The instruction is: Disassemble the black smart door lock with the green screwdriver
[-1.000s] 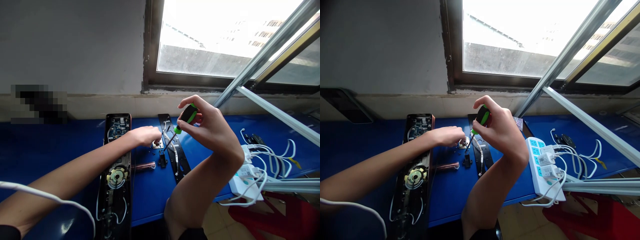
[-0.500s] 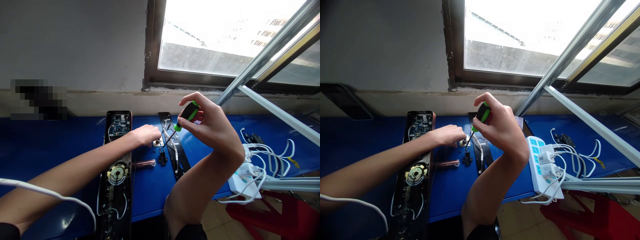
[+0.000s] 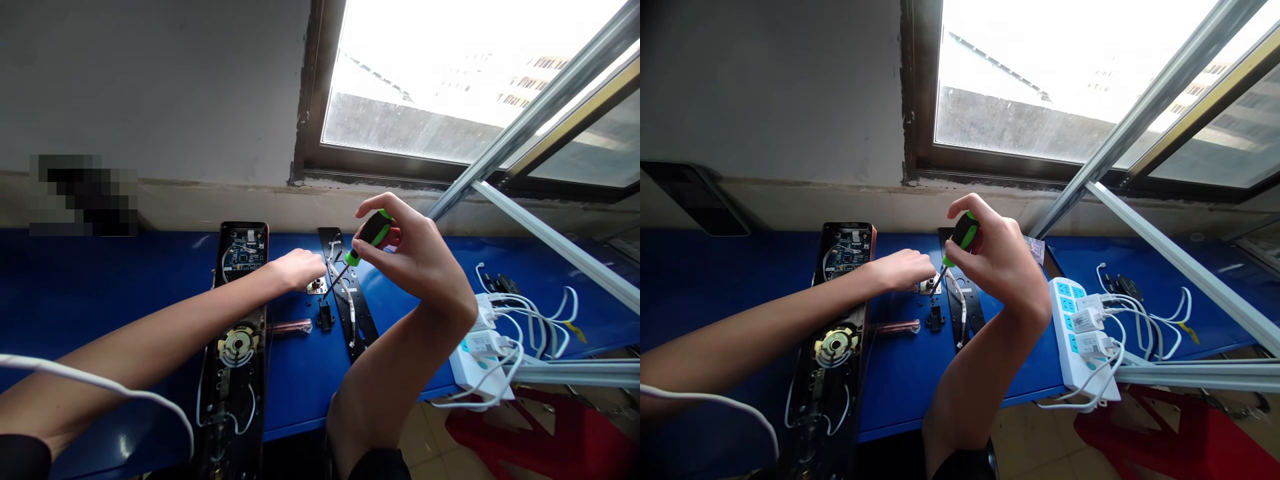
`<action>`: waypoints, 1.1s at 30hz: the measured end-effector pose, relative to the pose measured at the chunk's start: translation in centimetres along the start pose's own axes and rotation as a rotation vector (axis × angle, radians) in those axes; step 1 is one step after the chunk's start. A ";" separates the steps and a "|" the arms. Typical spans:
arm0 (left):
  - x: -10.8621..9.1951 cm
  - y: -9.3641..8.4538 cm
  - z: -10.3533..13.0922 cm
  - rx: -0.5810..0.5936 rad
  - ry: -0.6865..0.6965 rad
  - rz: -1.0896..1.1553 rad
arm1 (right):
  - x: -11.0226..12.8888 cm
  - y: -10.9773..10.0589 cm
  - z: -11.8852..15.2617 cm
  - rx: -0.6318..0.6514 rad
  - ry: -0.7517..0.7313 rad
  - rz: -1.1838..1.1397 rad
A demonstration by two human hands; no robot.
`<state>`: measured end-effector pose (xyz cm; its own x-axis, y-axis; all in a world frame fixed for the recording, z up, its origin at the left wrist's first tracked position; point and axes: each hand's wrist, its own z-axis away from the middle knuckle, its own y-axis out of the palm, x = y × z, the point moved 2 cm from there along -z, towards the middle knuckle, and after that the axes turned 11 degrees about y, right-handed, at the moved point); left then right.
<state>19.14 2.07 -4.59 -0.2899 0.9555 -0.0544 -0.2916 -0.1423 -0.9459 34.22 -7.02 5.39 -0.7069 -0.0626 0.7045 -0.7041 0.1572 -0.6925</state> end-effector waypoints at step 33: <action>-7.7 8.7 15.6 -1.009 -0.533 0.177 | 6.3 7.1 1.5 -0.052 -0.198 0.319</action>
<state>4.66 -10.56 -7.38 -0.6723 0.6781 -0.2970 0.5827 0.2374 -0.7772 24.65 -7.77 4.70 -0.8930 -0.1908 0.4077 -0.4457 0.2491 -0.8598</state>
